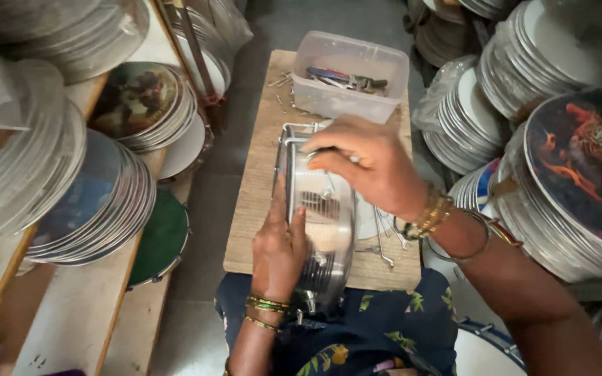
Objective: The person repairs a drum by hand at a workbench. They use a wrench to handle various metal bolts and parts on a drum shell and position a drum head.
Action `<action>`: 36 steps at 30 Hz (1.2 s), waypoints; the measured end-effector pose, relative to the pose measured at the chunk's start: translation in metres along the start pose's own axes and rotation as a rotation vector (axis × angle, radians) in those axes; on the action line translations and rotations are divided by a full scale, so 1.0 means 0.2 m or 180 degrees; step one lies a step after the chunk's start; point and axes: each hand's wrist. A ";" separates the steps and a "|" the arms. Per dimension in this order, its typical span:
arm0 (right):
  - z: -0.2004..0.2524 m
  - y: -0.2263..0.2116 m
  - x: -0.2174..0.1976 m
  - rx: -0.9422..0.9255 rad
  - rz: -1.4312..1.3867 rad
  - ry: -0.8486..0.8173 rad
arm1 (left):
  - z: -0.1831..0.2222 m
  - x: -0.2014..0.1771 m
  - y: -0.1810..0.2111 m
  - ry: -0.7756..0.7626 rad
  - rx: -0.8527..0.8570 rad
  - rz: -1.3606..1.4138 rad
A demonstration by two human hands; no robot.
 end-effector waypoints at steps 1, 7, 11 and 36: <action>-0.03 -0.02 0.03 0.0092 -0.0001 -0.0098 | 0.01 -0.01 0.00 0.0035 0.0034 0.0025; -0.02 -0.06 0.16 0.0318 -0.0196 -0.0489 | 0.04 -0.03 0.01 0.0159 -0.0062 0.0352; 0.06 -0.03 0.27 0.0270 -0.0336 -0.0503 | 0.07 -0.05 0.00 0.0442 0.0403 0.0457; 0.29 0.00 0.28 0.0670 -0.0627 -0.0262 | 0.10 -0.01 -0.02 0.0616 -0.0239 0.0386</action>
Point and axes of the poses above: each hand's wrist, its own z-axis away from the middle knuckle, its own x-axis out of the palm, y = z × x, and after that the axes turned 7 degrees about -x, right-handed
